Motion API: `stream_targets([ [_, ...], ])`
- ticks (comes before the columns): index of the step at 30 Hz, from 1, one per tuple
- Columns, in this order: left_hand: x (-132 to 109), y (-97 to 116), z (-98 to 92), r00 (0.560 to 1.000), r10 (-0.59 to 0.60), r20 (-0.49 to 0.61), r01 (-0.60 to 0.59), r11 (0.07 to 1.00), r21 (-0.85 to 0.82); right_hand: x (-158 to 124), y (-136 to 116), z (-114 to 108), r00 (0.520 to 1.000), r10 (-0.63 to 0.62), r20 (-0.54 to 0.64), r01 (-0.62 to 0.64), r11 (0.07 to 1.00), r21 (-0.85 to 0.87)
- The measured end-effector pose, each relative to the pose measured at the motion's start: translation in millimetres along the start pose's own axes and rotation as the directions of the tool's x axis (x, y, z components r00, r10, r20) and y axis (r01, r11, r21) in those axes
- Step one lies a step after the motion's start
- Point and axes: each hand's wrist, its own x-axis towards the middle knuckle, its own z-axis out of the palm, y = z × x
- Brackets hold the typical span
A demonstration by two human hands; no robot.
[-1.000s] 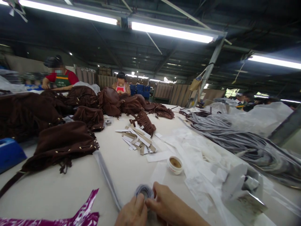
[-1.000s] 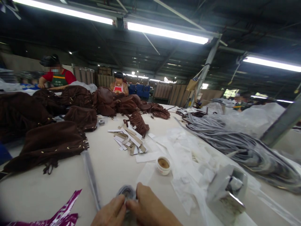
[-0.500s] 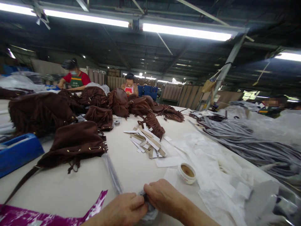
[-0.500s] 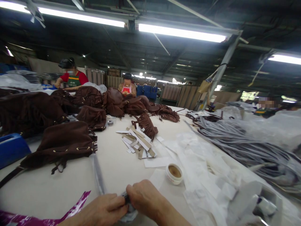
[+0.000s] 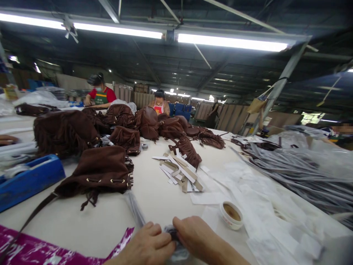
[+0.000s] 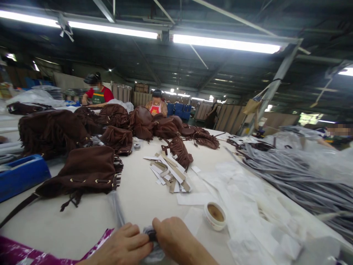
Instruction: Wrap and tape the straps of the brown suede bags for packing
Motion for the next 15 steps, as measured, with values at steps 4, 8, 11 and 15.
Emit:
stream_targets([
  [4,7.2,-19.2,-32.7,0.97,0.045,0.241,0.047,0.93,-0.364,4.3,6.6,3.8,0.987,-0.149,-0.057,0.144,0.987,-0.072],
  [8,13.8,-24.8,-35.6,0.959,0.083,0.27,0.07,0.858,-0.51,3.2,9.2,1.9,0.991,-0.129,-0.038,0.13,0.991,0.032],
  [11,7.1,-18.3,-15.8,0.979,0.015,0.202,0.064,0.924,-0.378,3.0,8.3,-2.9,1.0,-0.001,-0.002,0.001,0.982,0.189],
  [15,-4.1,6.1,28.7,0.987,-0.135,-0.082,0.135,0.991,-0.008,0.2,0.9,-5.5,0.963,0.267,0.047,-0.261,0.863,0.432],
])
